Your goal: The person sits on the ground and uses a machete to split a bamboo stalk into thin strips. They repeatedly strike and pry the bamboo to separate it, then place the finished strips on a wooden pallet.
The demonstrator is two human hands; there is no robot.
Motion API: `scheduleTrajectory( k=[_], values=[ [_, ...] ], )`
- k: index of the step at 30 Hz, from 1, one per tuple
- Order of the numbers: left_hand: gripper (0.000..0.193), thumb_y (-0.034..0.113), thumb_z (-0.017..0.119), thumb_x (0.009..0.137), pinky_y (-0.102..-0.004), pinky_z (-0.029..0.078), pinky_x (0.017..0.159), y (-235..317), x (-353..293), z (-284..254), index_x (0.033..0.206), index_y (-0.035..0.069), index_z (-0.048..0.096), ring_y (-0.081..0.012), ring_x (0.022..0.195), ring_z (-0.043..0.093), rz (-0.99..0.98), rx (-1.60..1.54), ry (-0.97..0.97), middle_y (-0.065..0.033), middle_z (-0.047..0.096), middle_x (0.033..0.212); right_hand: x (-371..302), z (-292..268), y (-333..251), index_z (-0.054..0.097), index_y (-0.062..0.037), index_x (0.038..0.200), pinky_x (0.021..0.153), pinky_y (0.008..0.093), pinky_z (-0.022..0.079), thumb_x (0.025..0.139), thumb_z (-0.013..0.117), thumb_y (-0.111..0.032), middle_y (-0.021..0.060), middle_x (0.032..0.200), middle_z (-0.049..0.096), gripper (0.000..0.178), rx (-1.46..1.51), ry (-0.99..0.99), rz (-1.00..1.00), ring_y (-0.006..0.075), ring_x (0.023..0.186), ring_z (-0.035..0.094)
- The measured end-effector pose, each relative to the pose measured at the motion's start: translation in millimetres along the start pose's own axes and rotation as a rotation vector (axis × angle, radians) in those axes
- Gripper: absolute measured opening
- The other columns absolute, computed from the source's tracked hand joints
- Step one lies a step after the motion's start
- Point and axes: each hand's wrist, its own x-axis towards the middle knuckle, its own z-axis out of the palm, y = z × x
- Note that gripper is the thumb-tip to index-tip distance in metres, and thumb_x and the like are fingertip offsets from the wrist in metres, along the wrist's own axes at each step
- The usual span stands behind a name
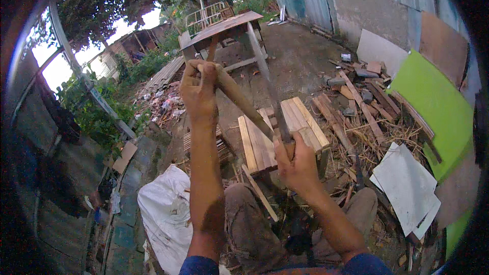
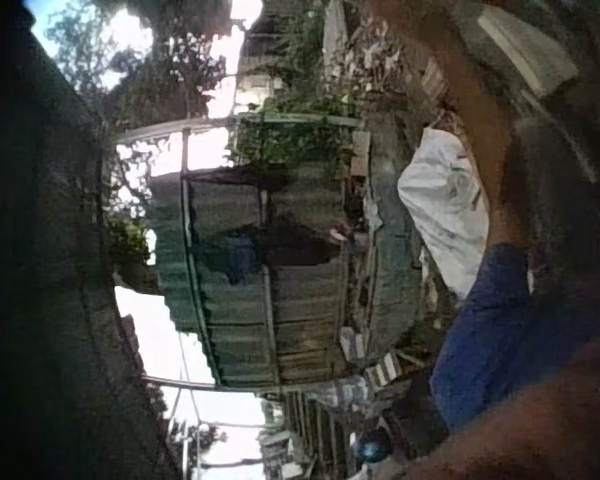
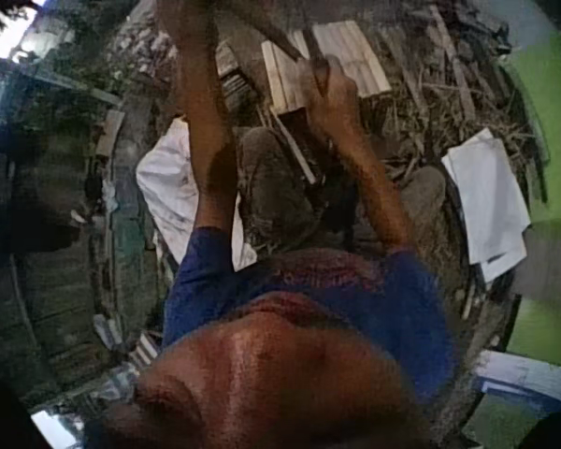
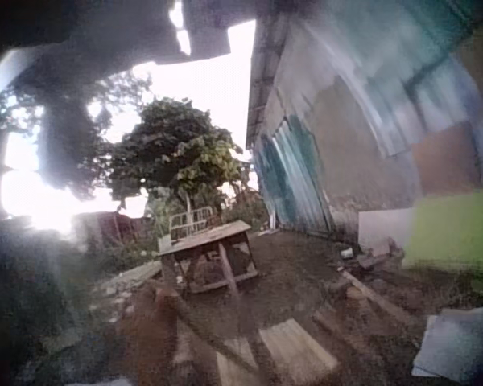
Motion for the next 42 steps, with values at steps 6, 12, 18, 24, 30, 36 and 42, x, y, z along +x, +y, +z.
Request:
scheduleTrajectory(
  k=[6,12,18,24,30,36,42],
  values=[
    [0.033,0.034,0.068,0.094,-0.0244,0.038,0.060,4,-4,25,0.082,0.006,0.055,-0.0054,0.069,0.047,0.276,0.200,0.086,0.0019,0.054,0.073,14,-10,-69,0.052,0.0017,0.111,0.046,0.0347,0.038,0.095,0.057,-0.020,0.0080,0.051,0.051,0.028,0.009,-0.009,-0.164,0.0146,0.045,0.049],
    [0.031,0.027,0.071,0.091,-0.0224,0.036,0.058,1,-13,52,0.078,0.007,0.052,-0.0040,0.067,0.044,0.275,0.127,0.229,0.0032,0.053,0.071,9,0,-33,0.049,0.0016,0.109,0.046,0.0365,0.037,0.095,0.056,-0.017,0.0098,0.051,0.052,0.024,-0.088,-0.063,-0.228,0.0195,0.043,0.050],
    [0.033,0.025,0.074,0.088,-0.0212,0.036,0.055,4,-5,60,0.075,0.008,0.050,-0.0031,0.064,0.046,0.304,0.070,0.264,0.0039,0.053,0.067,9,-5,-5,0.050,0.0029,0.109,0.047,0.0380,0.040,0.096,0.054,-0.015,0.0138,0.055,0.057,0.022,-0.174,-0.105,-0.165,0.0255,0.045,0.057],
    [0.031,0.024,0.079,0.084,-0.0213,0.038,0.057,-6,0,61,0.077,0.006,0.055,-0.0044,0.065,0.049,0.322,0.094,0.267,0.0032,0.055,0.069,4,5,59,0.051,0.0060,0.112,0.052,0.0420,0.044,0.096,0.055,-0.019,0.0176,0.060,0.060,0.030,-0.282,-0.107,-0.019,0.0334,0.053,0.061],
    [0.032,0.029,0.076,0.087,-0.0217,0.037,0.057,-16,-7,54,0.079,0.005,0.056,-0.0045,0.064,0.047,0.318,0.081,0.270,0.0039,0.053,0.069,-12,9,52,0.049,0.0082,0.116,0.058,0.0493,0.046,0.095,0.055,-0.020,0.0242,0.069,0.063,0.035,-0.216,-0.089,-0.058,0.0423,0.064,0.064],
    [0.032,0.032,0.072,0.089,-0.0227,0.038,0.058,-18,8,40,0.083,0.003,0.060,-0.0054,0.068,0.048,0.717,0.559,0.111,0.0024,0.055,0.076,-44,20,207,0.048,0.0060,0.121,0.063,0.0542,0.047,0.096,0.054,-0.022,0.0279,0.077,0.064,0.038,-0.333,-0.131,0.249,0.0476,0.071,0.063],
    [0.037,0.038,0.066,0.093,-0.0229,0.040,0.061,-23,6,45,0.084,0.003,0.061,-0.0068,0.068,0.048,0.437,0.207,0.215,0.0022,0.054,0.077,-57,33,196,0.048,0.0054,0.121,0.064,0.0549,0.048,0.096,0.053,-0.021,0.0272,0.077,0.065,0.037,-0.268,-0.115,0.260,0.0473,0.071,0.063]
  ],
)
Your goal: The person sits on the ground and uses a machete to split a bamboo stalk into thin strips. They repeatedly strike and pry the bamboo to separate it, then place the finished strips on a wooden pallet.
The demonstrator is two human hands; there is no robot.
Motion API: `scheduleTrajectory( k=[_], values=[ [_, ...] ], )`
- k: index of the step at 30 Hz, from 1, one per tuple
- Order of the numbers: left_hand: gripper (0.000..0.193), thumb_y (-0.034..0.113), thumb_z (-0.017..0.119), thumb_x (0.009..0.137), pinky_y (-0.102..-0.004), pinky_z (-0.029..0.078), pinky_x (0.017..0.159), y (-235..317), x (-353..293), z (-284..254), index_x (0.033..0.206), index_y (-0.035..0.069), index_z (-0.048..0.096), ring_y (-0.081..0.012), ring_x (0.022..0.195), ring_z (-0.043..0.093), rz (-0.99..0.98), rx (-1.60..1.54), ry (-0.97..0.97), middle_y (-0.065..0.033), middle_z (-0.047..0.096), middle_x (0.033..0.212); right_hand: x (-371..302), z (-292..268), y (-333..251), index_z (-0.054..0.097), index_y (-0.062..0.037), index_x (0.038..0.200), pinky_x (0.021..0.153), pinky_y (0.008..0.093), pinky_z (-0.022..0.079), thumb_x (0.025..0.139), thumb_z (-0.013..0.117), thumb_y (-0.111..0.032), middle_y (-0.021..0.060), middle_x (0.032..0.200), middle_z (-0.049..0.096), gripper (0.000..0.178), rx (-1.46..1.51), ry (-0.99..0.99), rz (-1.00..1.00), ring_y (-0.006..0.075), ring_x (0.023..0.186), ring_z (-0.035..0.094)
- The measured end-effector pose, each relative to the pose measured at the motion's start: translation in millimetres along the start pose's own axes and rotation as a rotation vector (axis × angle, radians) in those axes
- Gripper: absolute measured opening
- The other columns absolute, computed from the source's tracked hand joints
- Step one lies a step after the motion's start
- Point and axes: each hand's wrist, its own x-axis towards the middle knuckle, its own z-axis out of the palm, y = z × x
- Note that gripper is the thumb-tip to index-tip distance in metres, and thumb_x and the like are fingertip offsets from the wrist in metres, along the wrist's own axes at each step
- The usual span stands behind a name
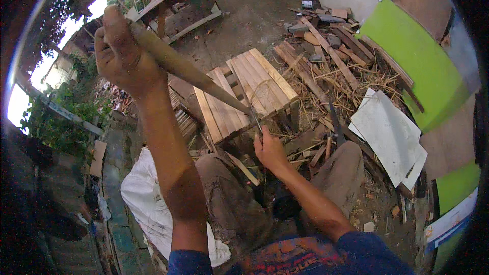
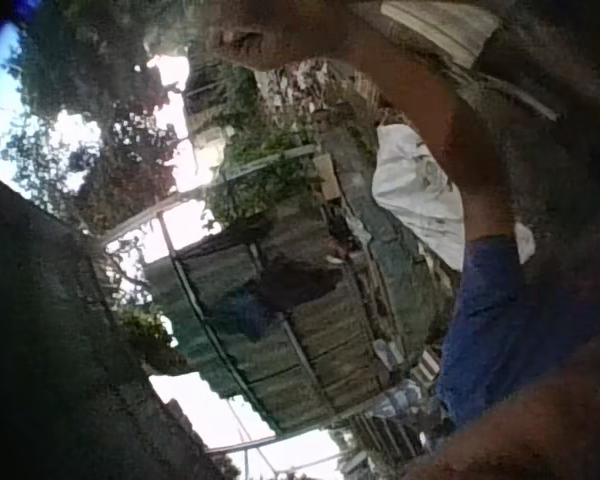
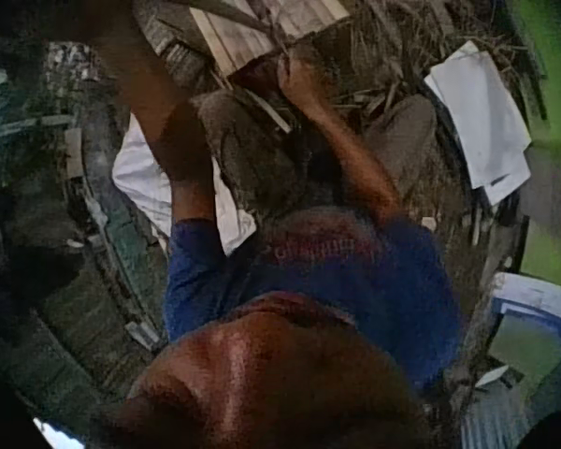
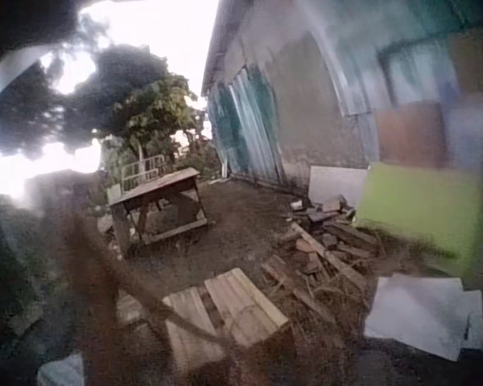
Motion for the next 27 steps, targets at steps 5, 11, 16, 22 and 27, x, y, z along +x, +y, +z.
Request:
scheduleTrajectory(
  k=[5,11,16,22,27],
  values=[
    [0.038,0.044,0.060,0.093,-0.0245,0.042,0.060,-15,9,-19,0.080,0.009,0.056,-0.0094,0.064,0.048,-0.128,-0.013,0.109,0.0012,0.050,0.072,1,20,70,0.051,0.0040,0.116,0.060,0.0530,0.048,0.098,0.052,-0.026,0.0231,0.072,0.064,0.035,-0.176,0.009,0.084,0.0453,0.066,0.062],
    [0.032,0.042,0.052,0.088,-0.0293,0.036,0.049,37,-5,-131,0.075,0.013,0.048,-0.0146,0.055,0.039,-0.403,-0.538,-0.100,-0.0028,0.040,0.064,-5,30,71,0.054,-0.0008,0.106,0.045,0.0358,0.045,0.097,0.061,-0.033,0.0083,0.067,0.058,0.034,0.448,0.268,0.212,0.0191,0.047,0.054],
    [0.030,0.043,0.054,0.080,-0.0338,0.034,0.055,50,-32,-254,0.076,0.013,0.048,-0.0160,0.056,0.035,-0.430,-0.656,0.013,-0.0020,0.037,0.064,-4,27,16,0.053,-0.0031,0.100,0.039,0.0273,0.042,0.093,0.067,-0.038,0.0041,0.070,0.058,0.038,0.953,0.307,0.381,0.0092,0.044,0.048],
    [0.026,0.038,0.055,0.076,-0.0352,0.037,0.066,60,-94,-319,0.078,0.014,0.045,-0.0189,0.065,0.038,-0.287,-1.091,0.221,-0.0014,0.042,0.074,19,5,-47,0.051,-0.0046,0.095,0.041,0.0296,0.043,0.089,0.074,-0.031,0.0047,0.073,0.056,0.036,1.279,0.396,0.430,0.0125,0.048,0.049],
    [0.023,0.028,0.063,0.072,-0.0338,0.036,0.071,69,-166,-282,0.071,0.016,0.044,-0.0195,0.077,0.045,-0.503,-0.737,0.253,-0.0007,0.046,0.074,54,-29,-46,0.052,-0.0047,0.101,0.042,0.0303,0.043,0.084,0.077,-0.015,0.0043,0.075,0.056,0.032,1.260,0.519,0.316,0.0132,0.049,0.049]
  ],
)
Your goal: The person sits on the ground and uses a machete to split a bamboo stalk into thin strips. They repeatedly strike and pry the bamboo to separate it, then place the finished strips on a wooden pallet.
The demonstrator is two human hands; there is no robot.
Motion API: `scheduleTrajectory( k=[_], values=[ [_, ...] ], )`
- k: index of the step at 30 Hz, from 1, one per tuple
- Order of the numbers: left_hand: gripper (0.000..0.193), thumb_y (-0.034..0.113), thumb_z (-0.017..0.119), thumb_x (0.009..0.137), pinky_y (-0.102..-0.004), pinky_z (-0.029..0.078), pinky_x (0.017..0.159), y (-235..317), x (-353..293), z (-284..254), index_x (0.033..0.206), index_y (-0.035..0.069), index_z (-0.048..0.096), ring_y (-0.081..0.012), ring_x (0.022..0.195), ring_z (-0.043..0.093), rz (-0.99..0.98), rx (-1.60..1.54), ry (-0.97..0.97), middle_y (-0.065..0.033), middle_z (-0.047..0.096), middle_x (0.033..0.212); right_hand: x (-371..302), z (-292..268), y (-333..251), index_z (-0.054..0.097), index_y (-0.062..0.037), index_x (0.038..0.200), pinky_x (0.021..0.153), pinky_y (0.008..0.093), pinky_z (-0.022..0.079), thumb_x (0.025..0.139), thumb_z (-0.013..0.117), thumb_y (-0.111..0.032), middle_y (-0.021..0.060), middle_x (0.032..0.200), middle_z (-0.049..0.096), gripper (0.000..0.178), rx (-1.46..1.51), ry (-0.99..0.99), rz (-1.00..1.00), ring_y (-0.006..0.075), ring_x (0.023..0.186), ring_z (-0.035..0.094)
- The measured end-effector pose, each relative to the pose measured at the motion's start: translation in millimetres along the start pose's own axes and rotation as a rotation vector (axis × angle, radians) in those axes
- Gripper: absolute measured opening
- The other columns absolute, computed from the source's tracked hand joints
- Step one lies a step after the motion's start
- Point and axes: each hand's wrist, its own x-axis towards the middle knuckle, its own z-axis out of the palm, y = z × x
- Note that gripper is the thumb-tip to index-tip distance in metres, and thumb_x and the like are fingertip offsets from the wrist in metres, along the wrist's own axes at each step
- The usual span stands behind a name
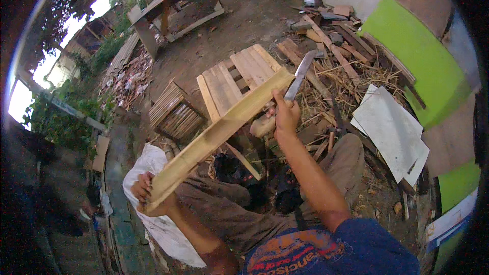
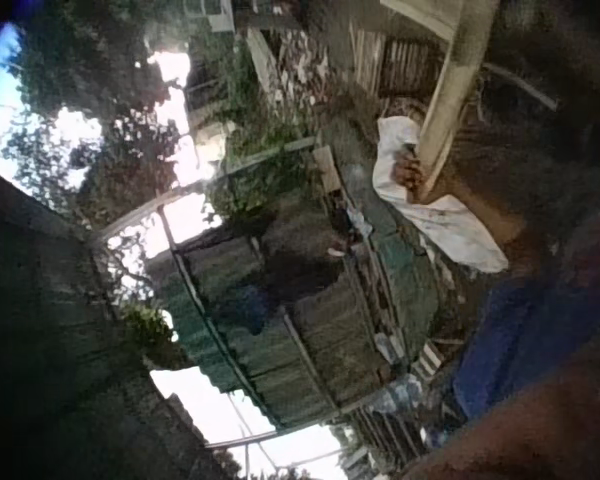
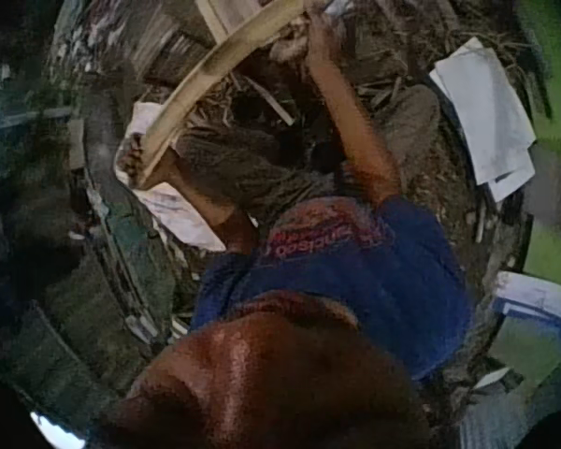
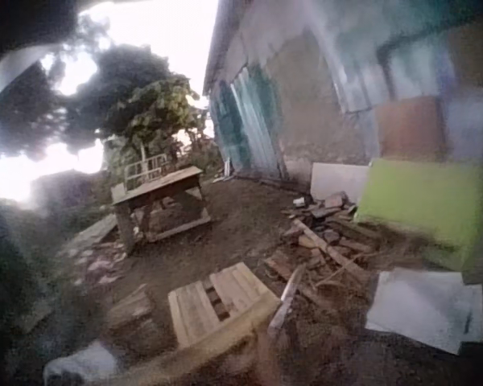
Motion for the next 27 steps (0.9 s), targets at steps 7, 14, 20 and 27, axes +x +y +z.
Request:
scheduleTrajectory(
  k=[7,14,20,27],
  values=[
    [0.027,0.014,0.064,0.080,-0.0399,0.042,0.100,-21,-33,-37,0.103,0.000,0.060,-0.0247,0.107,0.056,-0.444,0.674,0.151,-0.0087,0.060,0.094,42,-15,-51,0.055,-0.0028,0.113,0.054,0.0277,0.048,0.081,0.081,-0.019,0.0043,0.086,0.062,0.045,-0.207,-0.106,-0.169,0.0100,0.060,0.056],
    [0.045,0.017,0.062,0.095,-0.0387,0.049,0.093,-103,13,82,0.135,0.004,0.049,-0.0231,0.120,0.054,-0.647,1.129,-0.244,-0.0125,0.055,0.134,-11,19,-76,0.057,-0.0043,0.106,0.050,0.0252,0.045,0.082,0.077,-0.006,-0.0002,0.075,0.062,0.032,-0.508,-0.305,-0.457,0.0076,0.056,0.055],
    [0.037,0.019,0.060,0.098,-0.0323,0.050,0.087,-196,17,152,0.128,-0.002,0.056,-0.0170,0.104,0.060,-0.453,0.766,-0.350,-0.0093,0.064,0.115,-38,19,-67,0.058,-0.0016,0.111,0.062,0.0246,0.049,0.084,0.077,-0.014,0.0042,0.082,0.069,0.035,-0.677,-0.477,-0.642,0.0075,0.069,0.062],
    [0.032,0.030,0.061,0.099,-0.0282,0.047,0.071,-161,145,198,0.107,0.000,0.067,-0.0107,0.078,0.058,0.025,0.815,-0.175,-0.0019,0.066,0.088,-71,33,-109,0.054,-0.0001,0.117,0.044,0.0215,0.038,0.101,0.053,-0.026,0.0031,0.081,0.065,0.030,-0.693,-0.609,-0.526,0.0020,0.050,0.048]
  ],
)
